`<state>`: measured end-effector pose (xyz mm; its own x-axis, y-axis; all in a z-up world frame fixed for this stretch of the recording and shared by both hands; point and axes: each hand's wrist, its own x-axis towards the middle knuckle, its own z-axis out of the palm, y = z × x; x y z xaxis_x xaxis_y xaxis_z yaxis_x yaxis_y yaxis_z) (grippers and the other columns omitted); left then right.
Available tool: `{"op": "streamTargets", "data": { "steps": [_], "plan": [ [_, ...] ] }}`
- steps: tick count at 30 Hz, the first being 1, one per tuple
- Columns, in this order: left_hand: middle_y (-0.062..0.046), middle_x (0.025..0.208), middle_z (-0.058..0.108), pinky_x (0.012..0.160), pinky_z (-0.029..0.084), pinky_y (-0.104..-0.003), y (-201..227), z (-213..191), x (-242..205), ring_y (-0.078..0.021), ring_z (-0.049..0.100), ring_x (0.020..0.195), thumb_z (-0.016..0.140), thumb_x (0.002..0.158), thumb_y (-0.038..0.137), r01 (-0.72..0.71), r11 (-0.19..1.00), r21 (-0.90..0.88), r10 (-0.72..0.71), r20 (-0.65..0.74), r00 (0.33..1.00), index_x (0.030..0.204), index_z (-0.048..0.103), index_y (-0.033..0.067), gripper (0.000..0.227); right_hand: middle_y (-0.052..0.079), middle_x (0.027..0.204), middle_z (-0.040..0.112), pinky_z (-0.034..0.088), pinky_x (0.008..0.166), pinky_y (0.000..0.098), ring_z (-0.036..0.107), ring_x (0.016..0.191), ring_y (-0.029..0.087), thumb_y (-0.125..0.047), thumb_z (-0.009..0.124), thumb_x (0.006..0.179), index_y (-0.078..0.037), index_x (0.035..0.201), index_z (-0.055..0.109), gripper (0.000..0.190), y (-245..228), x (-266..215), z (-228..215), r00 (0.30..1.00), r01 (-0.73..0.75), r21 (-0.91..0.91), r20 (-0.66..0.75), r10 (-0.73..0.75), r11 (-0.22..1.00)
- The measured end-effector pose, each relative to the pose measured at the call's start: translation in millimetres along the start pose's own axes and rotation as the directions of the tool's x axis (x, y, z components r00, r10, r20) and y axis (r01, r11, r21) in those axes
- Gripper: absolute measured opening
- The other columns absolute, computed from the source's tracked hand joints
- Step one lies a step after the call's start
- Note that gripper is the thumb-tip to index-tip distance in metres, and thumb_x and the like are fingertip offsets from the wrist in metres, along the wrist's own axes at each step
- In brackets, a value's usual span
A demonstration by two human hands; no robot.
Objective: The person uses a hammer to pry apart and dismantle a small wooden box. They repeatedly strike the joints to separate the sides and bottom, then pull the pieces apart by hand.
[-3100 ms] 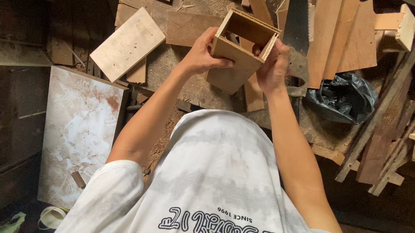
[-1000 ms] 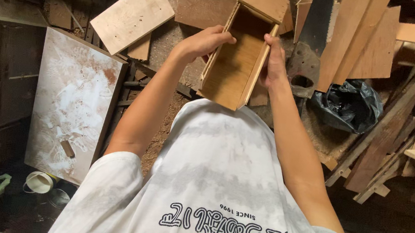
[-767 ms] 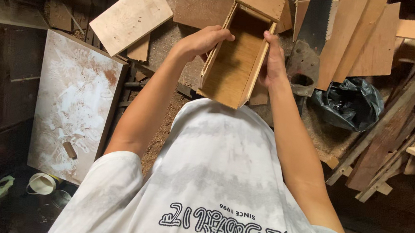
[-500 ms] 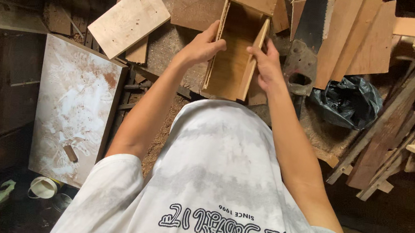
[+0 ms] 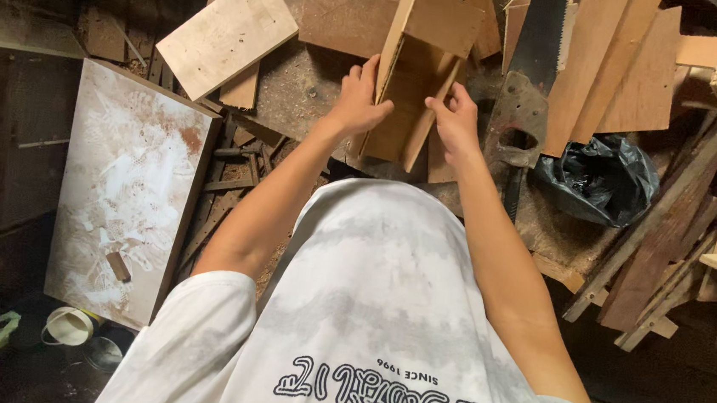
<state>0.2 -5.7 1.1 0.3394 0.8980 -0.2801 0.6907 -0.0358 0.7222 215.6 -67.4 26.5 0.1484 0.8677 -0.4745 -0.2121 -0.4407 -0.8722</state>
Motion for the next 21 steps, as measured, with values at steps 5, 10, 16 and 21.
{"op": "streamTargets", "data": {
  "steps": [5,10,16,21],
  "plan": [
    [-0.024,0.137,0.059,0.107,0.050,-0.041,9,-4,-12,-0.0320,0.061,0.125,0.079,0.076,0.032,0.004,0.924,-0.381,0.022,0.062,0.998,0.156,0.023,0.0023,0.102,0.010,0.120,0.072,0.054,0.080,0.0319,0.068,0.101,0.016,-0.002,0.065,0.092,-0.004,0.142,0.051,0.051,22,1,-12,0.998,-0.057,-0.013,-0.035,0.056,0.998],
    [-0.016,0.130,0.067,0.102,0.052,-0.034,29,-20,-10,-0.0221,0.064,0.116,0.070,0.094,0.027,-0.002,0.763,-0.646,0.055,0.061,0.997,0.150,0.045,-0.0001,0.066,0.014,0.119,0.075,0.059,0.081,0.0288,0.073,0.098,0.016,0.001,0.061,0.095,0.003,0.139,0.055,0.044,34,12,-18,0.995,0.023,-0.002,-0.101,-0.023,1.000],
    [-0.010,0.114,0.072,0.086,0.058,-0.031,58,-43,-11,-0.0148,0.068,0.098,0.063,0.101,0.020,-0.098,0.793,-0.601,0.142,0.027,0.989,0.138,0.060,0.0011,0.042,0.009,0.108,0.073,0.057,0.070,0.0312,0.068,0.083,0.015,-0.006,0.063,0.099,0.005,0.132,0.063,0.034,11,2,-17,0.987,-0.130,0.077,-0.080,0.136,0.989],
    [-0.012,0.112,0.075,0.087,0.059,-0.030,64,-53,-8,-0.0143,0.070,0.097,0.064,0.101,0.023,-0.092,0.820,-0.566,0.145,0.048,0.988,0.140,0.060,0.0025,0.044,0.007,0.096,0.071,0.054,0.063,0.0304,0.065,0.076,0.013,-0.009,0.063,0.098,0.002,0.131,0.066,0.035,-17,-10,-11,0.977,-0.188,0.054,-0.089,0.192,0.981]
  ]
}}
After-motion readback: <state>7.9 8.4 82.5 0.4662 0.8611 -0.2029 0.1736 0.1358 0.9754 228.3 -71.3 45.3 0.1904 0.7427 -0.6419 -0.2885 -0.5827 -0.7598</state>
